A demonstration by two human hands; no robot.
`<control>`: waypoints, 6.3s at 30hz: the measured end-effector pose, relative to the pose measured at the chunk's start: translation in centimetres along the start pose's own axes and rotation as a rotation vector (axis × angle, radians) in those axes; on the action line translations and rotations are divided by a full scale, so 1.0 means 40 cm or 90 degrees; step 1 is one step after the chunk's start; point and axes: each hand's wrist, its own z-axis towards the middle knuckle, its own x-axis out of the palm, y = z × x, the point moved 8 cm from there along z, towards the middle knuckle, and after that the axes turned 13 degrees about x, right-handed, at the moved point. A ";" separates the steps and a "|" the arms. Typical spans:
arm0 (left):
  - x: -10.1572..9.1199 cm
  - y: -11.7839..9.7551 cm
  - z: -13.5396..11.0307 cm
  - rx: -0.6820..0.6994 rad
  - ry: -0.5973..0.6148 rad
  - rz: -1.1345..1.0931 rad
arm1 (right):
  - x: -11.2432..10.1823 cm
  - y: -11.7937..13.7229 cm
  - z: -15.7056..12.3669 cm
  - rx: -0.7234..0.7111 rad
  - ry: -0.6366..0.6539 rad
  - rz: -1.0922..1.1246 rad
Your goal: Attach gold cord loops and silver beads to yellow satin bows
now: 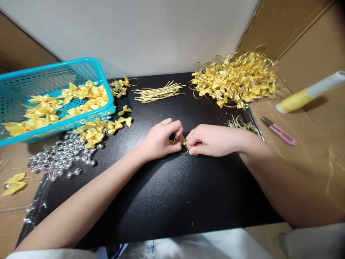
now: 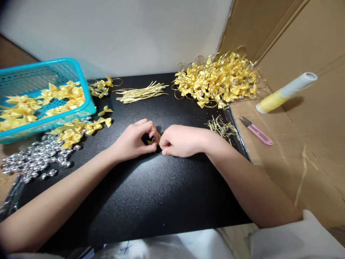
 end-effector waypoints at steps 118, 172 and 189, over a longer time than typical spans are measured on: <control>0.003 0.009 -0.047 0.082 -0.140 -0.181 | 0.042 -0.246 -0.374 0.541 -0.718 0.069; 0.018 -0.057 -0.141 0.001 -0.204 -0.048 | 0.041 0.056 -0.103 0.078 -0.742 0.011; 0.023 -0.048 -0.132 0.016 -0.127 -0.170 | 0.060 0.065 -0.086 -0.047 -0.731 -0.021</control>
